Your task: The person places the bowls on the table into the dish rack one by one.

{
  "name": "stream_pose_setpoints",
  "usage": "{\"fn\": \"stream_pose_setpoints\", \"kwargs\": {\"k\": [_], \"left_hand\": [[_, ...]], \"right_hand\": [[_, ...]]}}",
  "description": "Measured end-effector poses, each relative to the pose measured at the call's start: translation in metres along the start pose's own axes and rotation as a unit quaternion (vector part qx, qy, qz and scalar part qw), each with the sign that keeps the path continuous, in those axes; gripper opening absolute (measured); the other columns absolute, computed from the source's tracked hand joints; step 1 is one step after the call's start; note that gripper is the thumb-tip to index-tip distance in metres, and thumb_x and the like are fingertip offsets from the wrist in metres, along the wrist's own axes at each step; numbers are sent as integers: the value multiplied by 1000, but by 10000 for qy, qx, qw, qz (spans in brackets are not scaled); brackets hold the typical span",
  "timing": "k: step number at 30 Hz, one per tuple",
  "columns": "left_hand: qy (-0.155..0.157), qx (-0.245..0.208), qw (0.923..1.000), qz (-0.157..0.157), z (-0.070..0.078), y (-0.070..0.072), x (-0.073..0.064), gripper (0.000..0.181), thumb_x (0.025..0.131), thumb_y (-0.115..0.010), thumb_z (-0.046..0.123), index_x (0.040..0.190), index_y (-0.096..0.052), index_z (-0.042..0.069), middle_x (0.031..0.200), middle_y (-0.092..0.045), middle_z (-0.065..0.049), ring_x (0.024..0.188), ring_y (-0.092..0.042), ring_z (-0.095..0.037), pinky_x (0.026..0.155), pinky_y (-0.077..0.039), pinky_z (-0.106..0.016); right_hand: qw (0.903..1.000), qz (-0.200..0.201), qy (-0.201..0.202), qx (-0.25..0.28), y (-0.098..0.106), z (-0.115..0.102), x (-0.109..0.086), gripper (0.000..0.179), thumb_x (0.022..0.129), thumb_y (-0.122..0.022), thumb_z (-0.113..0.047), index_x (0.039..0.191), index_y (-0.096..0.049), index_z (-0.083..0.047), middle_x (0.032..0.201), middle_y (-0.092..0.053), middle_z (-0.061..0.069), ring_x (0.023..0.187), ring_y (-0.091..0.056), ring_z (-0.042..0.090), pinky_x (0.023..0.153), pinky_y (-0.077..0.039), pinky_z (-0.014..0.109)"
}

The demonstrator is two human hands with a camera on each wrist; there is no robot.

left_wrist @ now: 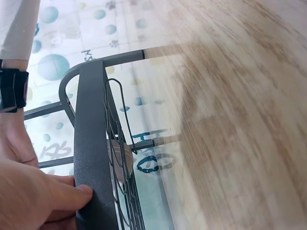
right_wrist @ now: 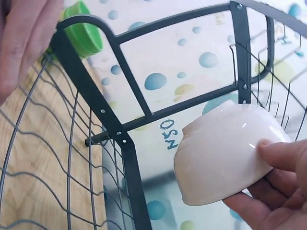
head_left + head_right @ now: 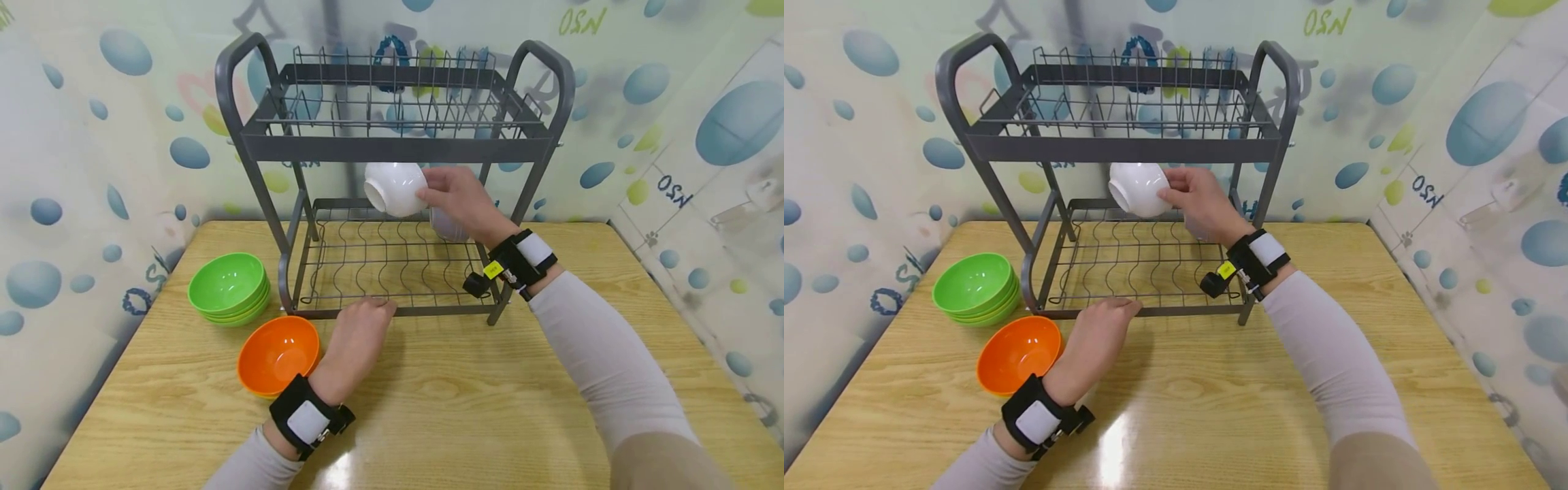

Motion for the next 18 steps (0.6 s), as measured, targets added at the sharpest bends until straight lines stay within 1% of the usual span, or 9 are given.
{"fn": "stream_pose_setpoints", "kwargs": {"k": [3,6,8,11,14,18], "left_hand": [[17,-26,10000,-64,0,0,0,24,80,-63,-9,89,-73,12,79,-71,0,69,-64,-16,56,-55,-31],[40,-74,9999,-130,-1,-1,1,24,80,-64,-9,89,-73,12,80,-71,0,69,-64,-16,56,-54,-31],[58,-68,9998,-161,-1,-1,0,24,80,-64,-8,90,-73,12,80,-71,0,69,-64,-16,56,-54,-30],[85,-52,9997,-214,-2,-1,1,24,80,-65,-8,90,-74,12,80,-72,0,68,-64,-16,57,-55,-30],[101,-65,9996,-261,-2,0,2,24,80,-66,-8,91,-74,13,81,-72,0,69,-64,-16,58,-55,-30],[111,-53,9993,-352,-1,0,2,25,80,-66,-7,92,-74,13,81,-72,0,68,-63,-16,58,-54,-30]], "right_hand": [[9967,73,-94,801,1,10,6,40,95,-57,-14,133,-55,-4,131,-61,14,116,-61,21,96,-51,38],[9925,205,-332,1158,2,19,11,40,94,-57,-12,133,-54,-2,131,-60,17,116,-60,23,96,-51,38],[9899,290,-600,1251,1,26,14,41,94,-57,-13,134,-54,-3,133,-59,16,117,-60,23,98,-50,38],[9868,359,-968,1246,-2,35,17,42,95,-57,-18,136,-53,-6,136,-57,13,119,-58,22,100,-48,39],[9842,454,-1215,1203,-3,43,18,42,96,-55,-21,137,-53,-9,138,-55,9,121,-55,21,101,-47,41],[9798,623,-1371,1317,-5,53,19,41,97,-54,-18,135,-54,-5,140,-53,11,122,-54,24,101,-46,44]]}}
Point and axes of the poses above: each hand's wrist, its own x-axis towards the middle knuckle, its own y-axis out of the back of the hand, z = x × y, the point moved 4 cm from there along x, towards the middle knuckle
